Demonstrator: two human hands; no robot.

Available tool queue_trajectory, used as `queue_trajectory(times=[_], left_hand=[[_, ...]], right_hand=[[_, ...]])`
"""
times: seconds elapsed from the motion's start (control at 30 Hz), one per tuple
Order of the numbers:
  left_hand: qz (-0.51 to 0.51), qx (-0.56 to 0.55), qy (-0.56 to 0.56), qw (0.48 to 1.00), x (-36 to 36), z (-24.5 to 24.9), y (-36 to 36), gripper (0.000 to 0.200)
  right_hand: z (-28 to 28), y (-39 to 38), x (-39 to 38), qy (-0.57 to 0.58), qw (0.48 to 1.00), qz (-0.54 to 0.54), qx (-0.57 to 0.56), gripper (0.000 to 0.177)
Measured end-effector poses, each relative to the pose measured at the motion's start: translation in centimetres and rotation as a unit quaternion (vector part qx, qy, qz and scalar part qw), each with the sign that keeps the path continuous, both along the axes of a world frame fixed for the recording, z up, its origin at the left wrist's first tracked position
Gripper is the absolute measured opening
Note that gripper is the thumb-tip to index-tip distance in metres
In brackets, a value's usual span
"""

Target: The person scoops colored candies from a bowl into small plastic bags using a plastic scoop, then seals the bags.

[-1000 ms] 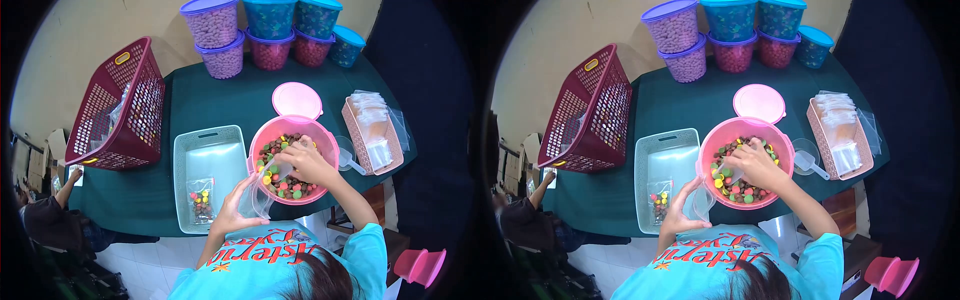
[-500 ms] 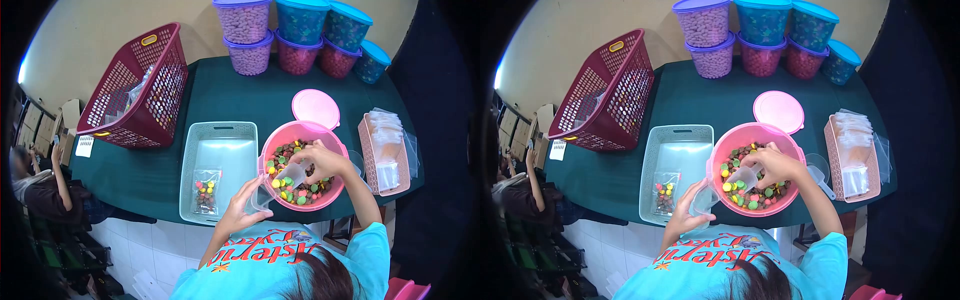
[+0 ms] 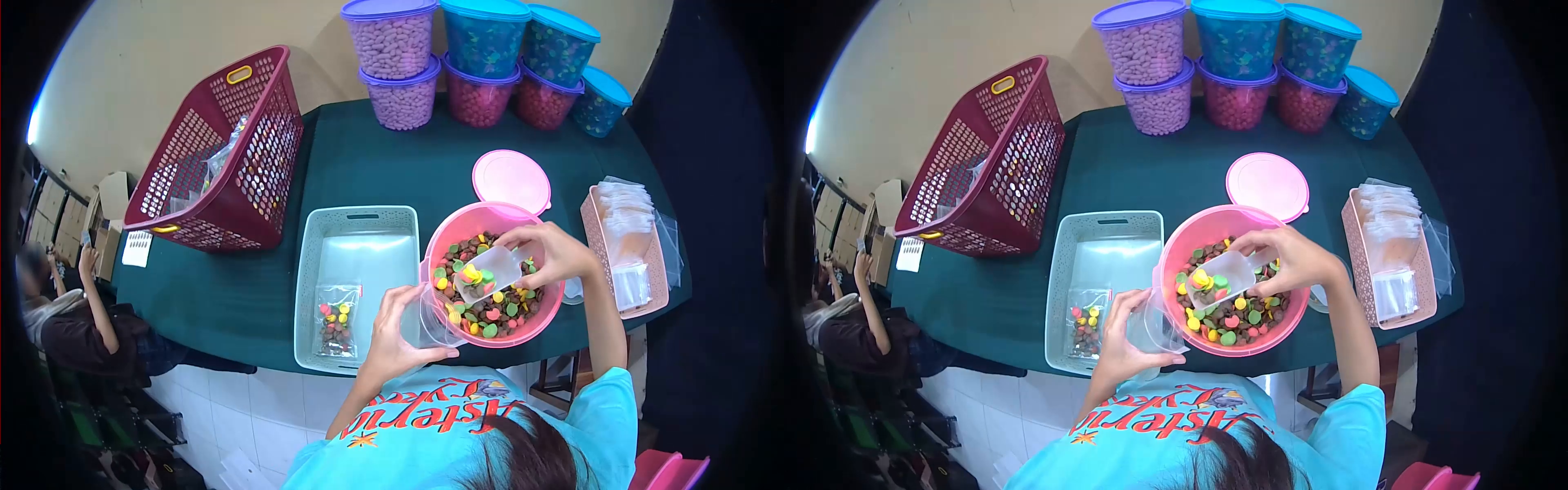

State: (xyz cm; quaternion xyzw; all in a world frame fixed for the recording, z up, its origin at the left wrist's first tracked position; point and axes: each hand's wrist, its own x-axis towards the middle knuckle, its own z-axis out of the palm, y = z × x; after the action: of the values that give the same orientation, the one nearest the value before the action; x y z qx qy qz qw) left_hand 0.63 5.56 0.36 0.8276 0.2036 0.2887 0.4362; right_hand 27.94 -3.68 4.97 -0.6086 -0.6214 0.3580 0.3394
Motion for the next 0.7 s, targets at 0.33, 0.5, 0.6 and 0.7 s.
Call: queue_trajectory(times=[0.33, 0.5, 0.6, 0.7], left_hand=[[-0.041, 0.038, 0.004, 0.998, 2.0, 1.1, 0.4, 0.095], [-0.093, 0.036, -0.019, 0.995, 2.2, 0.9, 0.3, 0.097], [-0.089, 0.038, -0.029, 0.995, 2.2, 1.0, 0.2, 0.096], [-0.09, 0.036, -0.048, 0.994, 2.2, 1.0, 0.1, 0.097]], right_hand=[[8.6, -0.6, -3.8, -0.233, 0.97, 0.023, 0.059, 0.054], [11.8, -0.4, -9.3, -0.462, 0.885, 0.044, 0.029, 0.038], [11.9, -0.5, -11.4, -0.543, 0.838, 0.051, 0.02, 0.03], [12.2, -0.7, -12.0, -0.58, 0.814, 0.032, 0.019, 0.035]])
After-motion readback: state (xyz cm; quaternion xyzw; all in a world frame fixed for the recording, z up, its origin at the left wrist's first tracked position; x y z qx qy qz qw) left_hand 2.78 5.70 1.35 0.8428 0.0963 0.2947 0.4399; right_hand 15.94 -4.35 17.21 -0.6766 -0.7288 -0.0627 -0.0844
